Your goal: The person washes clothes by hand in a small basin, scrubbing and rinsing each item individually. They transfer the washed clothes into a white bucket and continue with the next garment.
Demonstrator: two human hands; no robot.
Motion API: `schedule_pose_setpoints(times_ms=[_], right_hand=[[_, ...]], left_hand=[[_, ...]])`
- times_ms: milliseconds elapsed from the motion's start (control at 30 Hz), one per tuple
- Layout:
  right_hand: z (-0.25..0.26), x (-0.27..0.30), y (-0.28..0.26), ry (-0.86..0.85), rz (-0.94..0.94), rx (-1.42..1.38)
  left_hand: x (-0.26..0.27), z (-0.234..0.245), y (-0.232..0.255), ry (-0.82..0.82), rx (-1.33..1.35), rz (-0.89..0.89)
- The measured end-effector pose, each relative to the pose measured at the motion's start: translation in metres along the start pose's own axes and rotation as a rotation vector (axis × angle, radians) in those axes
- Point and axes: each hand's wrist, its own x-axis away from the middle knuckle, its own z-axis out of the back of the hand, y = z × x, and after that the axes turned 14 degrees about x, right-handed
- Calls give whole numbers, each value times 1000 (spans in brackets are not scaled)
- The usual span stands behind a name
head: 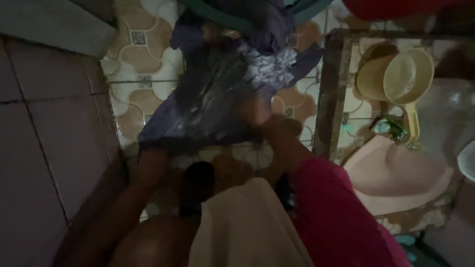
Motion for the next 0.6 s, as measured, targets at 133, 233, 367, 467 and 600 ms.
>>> schedule_pose_setpoints(times_ms=[133, 233, 367, 467, 600], right_hand=[[41, -22, 78, -73, -732, -299], [86, 5, 73, -353, -781, -160], [117, 62, 47, -106, -910, -535], [113, 86, 42, -184, -462, -226], [115, 76, 31, 110, -218, -491]], left_hand=[[-14, 9, -5, 32, -14, -79], [-34, 27, 11, 23, -3, -141], [-82, 85, 60, 44, 112, -252], [-88, 141, 128, 72, 637, -461], [-57, 230, 241, 178, 686, -1059]])
